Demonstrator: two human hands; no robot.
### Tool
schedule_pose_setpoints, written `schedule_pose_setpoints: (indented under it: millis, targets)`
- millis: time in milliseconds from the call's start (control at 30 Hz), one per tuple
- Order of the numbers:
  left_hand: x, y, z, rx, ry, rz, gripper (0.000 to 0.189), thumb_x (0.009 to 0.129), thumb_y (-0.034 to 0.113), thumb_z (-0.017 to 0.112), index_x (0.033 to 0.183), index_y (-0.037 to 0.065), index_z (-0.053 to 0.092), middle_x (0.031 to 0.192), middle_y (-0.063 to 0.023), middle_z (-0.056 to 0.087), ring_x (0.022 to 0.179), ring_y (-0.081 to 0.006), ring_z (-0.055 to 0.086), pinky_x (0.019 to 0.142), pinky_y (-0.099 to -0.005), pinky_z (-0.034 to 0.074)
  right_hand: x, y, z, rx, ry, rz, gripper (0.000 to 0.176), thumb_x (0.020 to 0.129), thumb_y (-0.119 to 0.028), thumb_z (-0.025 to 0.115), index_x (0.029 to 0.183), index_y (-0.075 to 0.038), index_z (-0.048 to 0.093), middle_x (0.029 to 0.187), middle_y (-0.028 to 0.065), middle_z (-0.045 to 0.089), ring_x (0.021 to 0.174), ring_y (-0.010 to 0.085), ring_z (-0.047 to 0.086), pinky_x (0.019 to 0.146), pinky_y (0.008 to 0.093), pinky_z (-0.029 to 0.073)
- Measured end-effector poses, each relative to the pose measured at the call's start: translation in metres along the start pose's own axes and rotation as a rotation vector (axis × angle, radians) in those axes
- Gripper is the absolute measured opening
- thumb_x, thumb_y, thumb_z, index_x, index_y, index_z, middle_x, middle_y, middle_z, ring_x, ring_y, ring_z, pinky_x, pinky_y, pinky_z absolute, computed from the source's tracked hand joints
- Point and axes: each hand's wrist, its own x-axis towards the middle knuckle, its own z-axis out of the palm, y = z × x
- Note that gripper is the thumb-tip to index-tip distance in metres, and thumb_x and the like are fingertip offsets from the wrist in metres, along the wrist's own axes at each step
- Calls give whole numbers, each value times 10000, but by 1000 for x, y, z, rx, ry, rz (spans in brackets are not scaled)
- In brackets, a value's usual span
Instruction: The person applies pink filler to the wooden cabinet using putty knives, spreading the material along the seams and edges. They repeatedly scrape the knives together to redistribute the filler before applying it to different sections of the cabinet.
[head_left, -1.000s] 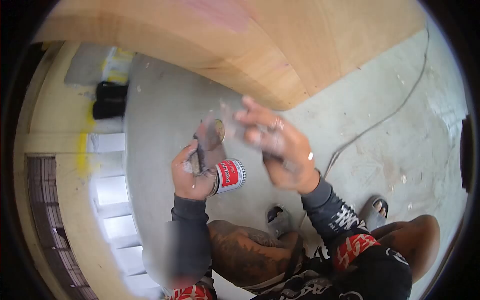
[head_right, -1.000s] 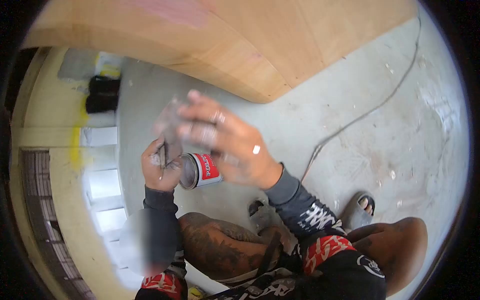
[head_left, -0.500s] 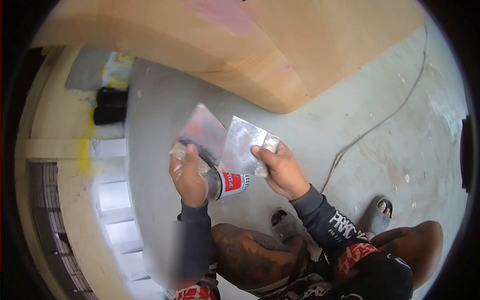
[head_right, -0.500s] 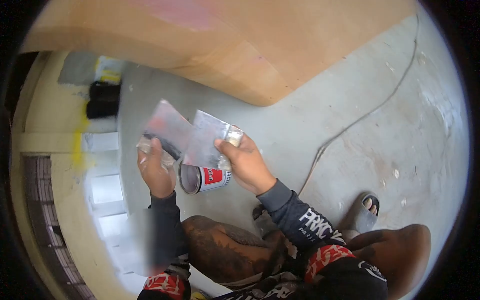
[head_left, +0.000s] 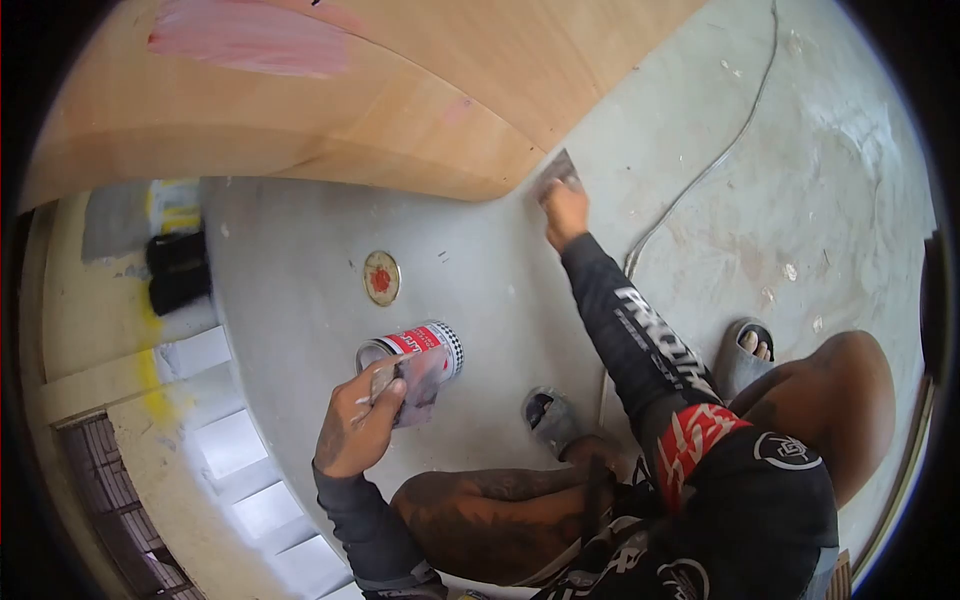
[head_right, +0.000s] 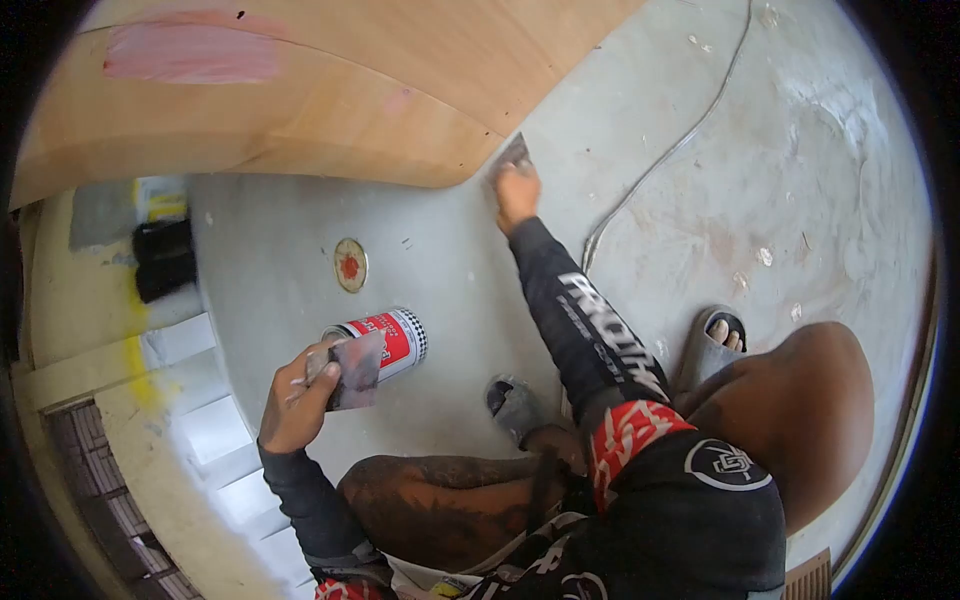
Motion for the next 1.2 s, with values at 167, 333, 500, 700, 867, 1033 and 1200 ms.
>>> schedule_pose_setpoints:
  millis: [167, 333, 500, 700, 867, 1033, 1200]
  targets:
    - [-20, 5, 0, -152, 72, -17, 398, 939, 288, 576, 1176, -29, 617, 970, -115, 677, 898, -166, 612, 839, -306, 483, -29, 44, 118, -658, 325, -594, 515, 812, -58, 570, 1307, 42, 470, 1055, 199, 635, 1033, 334, 609, 904, 389, 475]
    - [-16, 4, -5, -159, 165, 18, 556, 919, 422, 617, 1209, -52, 590, 1064, -115, 665, 978, -185, 603, 908, -328, 466, -107, 33, 60, -357, -187, -275, 522, 810, 20, 471, 1330, 63, 467, 1186, 205, 630, 1128, 320, 594, 969, 368, 451]
    - [-23, 8, 0, -243, 248, 55, 570, 908, 426, 639, 1214, -52, 585, 1085, -127, 653, 1015, -201, 590, 935, -337, 448, -7, 4, 31, 174, 137, 95, 310, 788, 42, 467, 1079, -42, 533, 960, 76, 611, 772, 191, 591, 603, 352, 474]
    - [-25, 6, 2, -207, 300, 197, 488, 941, 343, 616, 1219, -57, 585, 1077, -130, 659, 1001, -194, 596, 922, -328, 456, -42, -25, 90, -365, 3, -514, 539, 829, 3, 461, 1367, 27, 459, 1197, 147, 617, 1089, 223, 591, 888, 323, 480]
    - [-14, 6, 3, -247, 354, 191, 437, 957, 284, 602, 1230, -56, 579, 1050, -121, 661, 973, -172, 600, 896, -309, 468, -40, 9, 41, -2, 72, -76, 550, 823, 29, 435, 1372, 48, 459, 1203, 144, 632, 1057, 219, 602, 920, 320, 464]
    - [-11, 0, 8, -288, 451, 222, 439, 961, 280, 591, 1225, -71, 568, 1035, -112, 653, 946, -162, 599, 879, -302, 474, -64, -45, 99, -222, -46, -258, 533, 831, -6, 471, 1361, 58, 462, 1111, 140, 646, 875, 189, 588, 755, 296, 468]
    - [6, -6, -1, -433, 478, 195, 398, 964, 219, 584, 1249, -58, 547, 1147, -117, 627, 1060, -190, 576, 980, -320, 420, -115, -14, 83, -488, -117, -511, 587, 833, 50, 408, 1419, 60, 365, 1335, 319, 492, 1268, 400, 486, 1056, 398, 391]
